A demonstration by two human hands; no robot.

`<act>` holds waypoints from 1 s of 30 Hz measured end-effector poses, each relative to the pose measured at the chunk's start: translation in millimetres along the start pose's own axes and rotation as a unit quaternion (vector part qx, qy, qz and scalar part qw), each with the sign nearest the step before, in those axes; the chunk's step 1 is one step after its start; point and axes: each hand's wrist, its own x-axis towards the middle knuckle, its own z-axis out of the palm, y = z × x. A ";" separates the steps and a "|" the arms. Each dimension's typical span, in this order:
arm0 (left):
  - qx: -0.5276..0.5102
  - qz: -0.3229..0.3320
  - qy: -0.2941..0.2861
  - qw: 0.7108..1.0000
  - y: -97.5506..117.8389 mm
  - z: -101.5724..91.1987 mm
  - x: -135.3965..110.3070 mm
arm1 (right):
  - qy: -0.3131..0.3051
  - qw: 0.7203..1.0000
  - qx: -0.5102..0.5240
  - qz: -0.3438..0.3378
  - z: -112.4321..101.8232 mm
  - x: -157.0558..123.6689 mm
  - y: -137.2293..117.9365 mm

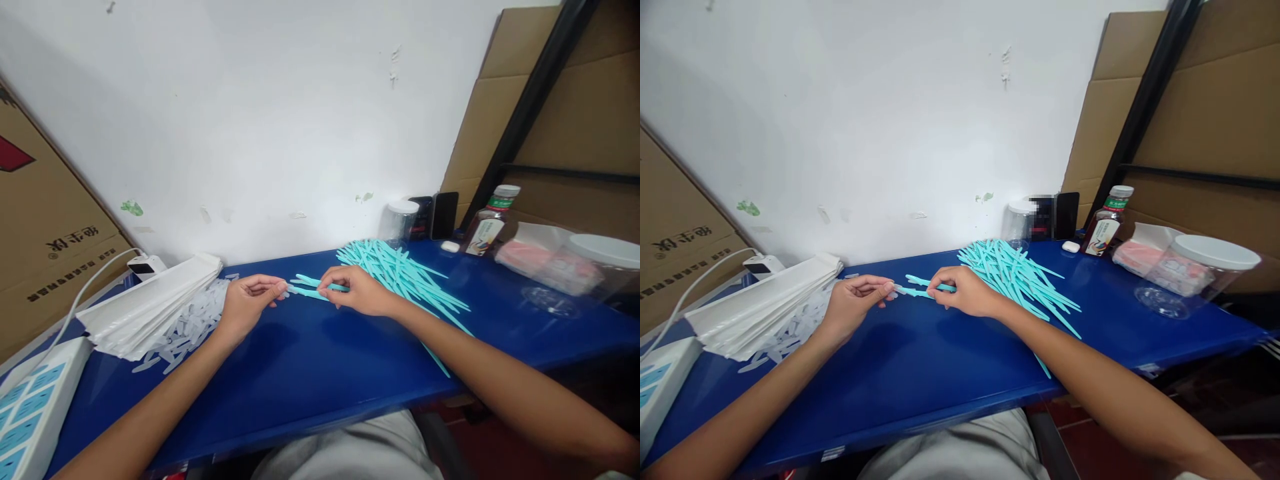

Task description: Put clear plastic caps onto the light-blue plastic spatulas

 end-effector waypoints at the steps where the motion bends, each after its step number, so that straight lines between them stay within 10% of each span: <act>1: 0.001 -0.001 -0.005 1.000 -0.2 1.4 -1.1 | 0.001 1.000 0.004 -0.002 1.4 0.0 -0.5; 30: 0.020 0.057 -0.034 0.998 3.5 0.3 -1.8 | -0.044 0.998 -0.033 -0.009 -4.4 -1.7 -5.1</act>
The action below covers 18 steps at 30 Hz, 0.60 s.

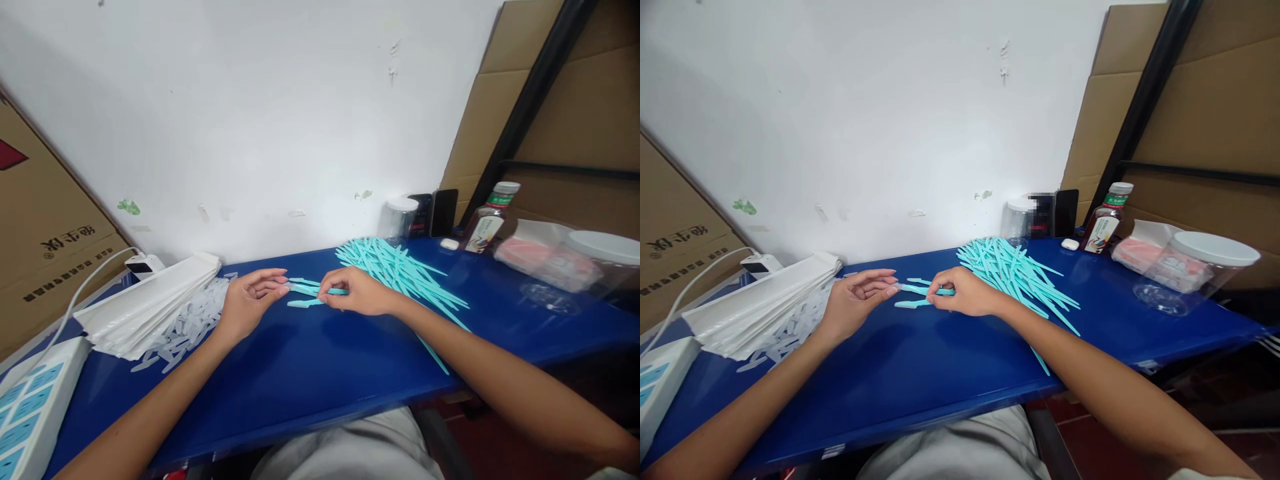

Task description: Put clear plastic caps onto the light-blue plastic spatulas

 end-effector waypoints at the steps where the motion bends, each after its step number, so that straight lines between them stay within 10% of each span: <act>1: 0.004 0.001 0.001 1.000 -0.1 -0.3 0.1 | 0.000 1.000 0.000 -0.001 0.0 0.0 0.2; 18: 0.025 0.015 -0.005 1.000 -4.7 -5.9 2.8 | 0.002 1.000 -0.012 -0.006 -0.1 0.4 2.8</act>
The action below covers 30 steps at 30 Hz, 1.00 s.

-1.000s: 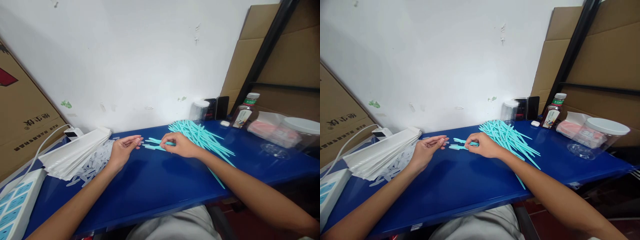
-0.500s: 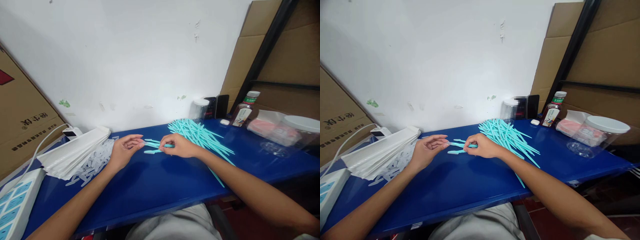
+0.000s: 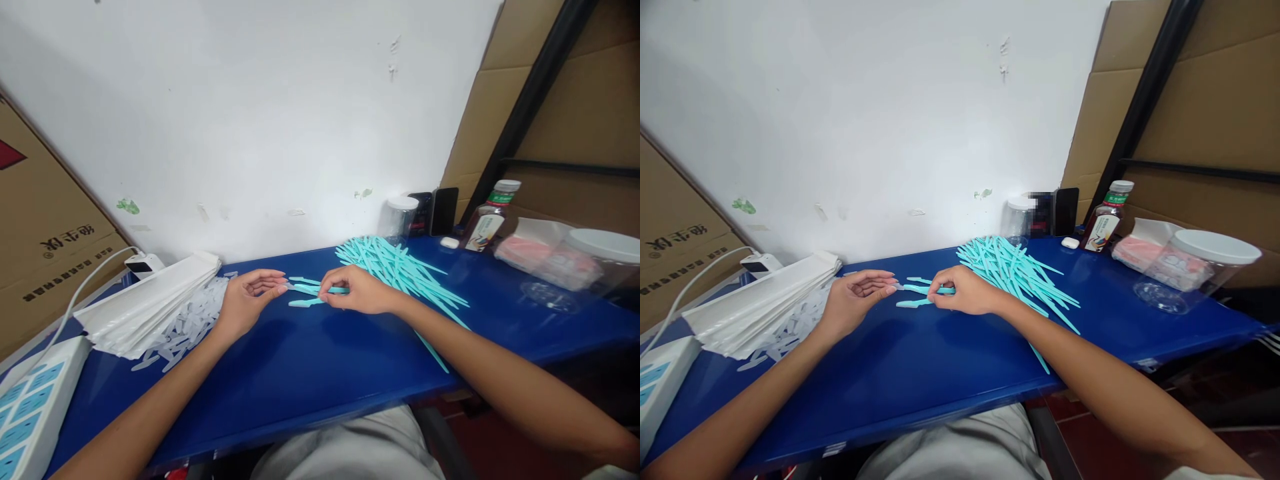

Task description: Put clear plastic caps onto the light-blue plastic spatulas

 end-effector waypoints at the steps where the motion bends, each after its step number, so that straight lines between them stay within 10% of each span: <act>1: -0.002 0.000 -0.004 1.000 0.3 0.9 -0.7 | -0.005 1.000 0.004 0.001 0.2 -0.3 0.0; 15: -0.020 -0.024 -0.026 0.999 7.8 14.9 -8.6 | -0.037 0.999 0.009 -0.006 7.5 -0.3 -13.6; 23: 0.093 -0.009 0.048 0.994 -14.4 -4.9 7.0 | 0.082 0.972 -0.220 0.026 5.9 12.1 33.9; 30: 0.281 0.060 -0.037 0.957 -23.4 -4.1 3.7 | 0.043 0.955 -0.292 -0.029 27.5 21.9 42.3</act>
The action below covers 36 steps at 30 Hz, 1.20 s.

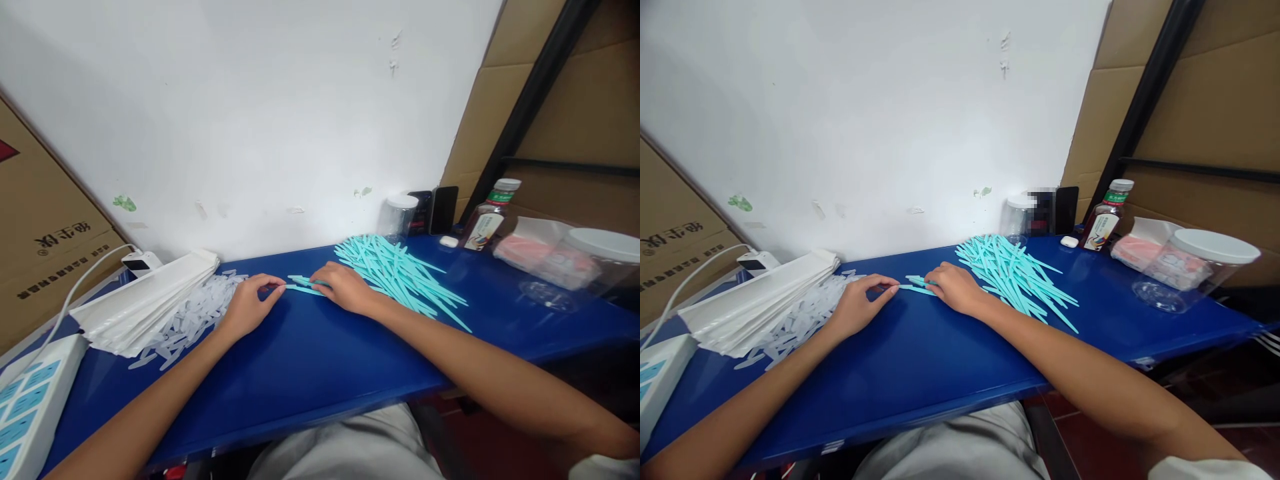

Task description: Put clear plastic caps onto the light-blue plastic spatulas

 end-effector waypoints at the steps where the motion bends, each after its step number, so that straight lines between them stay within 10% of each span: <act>1: 0.019 0.021 -0.010 1.000 0.6 0.4 -0.8 | -0.002 1.000 0.017 -0.015 -0.6 -0.3 -1.8; 24: 0.131 0.092 -0.092 0.983 -6.8 5.1 -4.0 | -0.080 0.977 0.165 0.109 -18.2 -13.2 -8.7; 31: 0.125 0.101 -0.122 0.979 -12.9 8.5 -6.1 | -0.161 0.936 0.302 0.078 -25.6 -12.4 -22.2; 36: 0.120 0.096 -0.131 0.979 -8.4 6.0 -7.6 | -0.117 0.970 0.211 -0.001 -24.6 -15.5 -24.2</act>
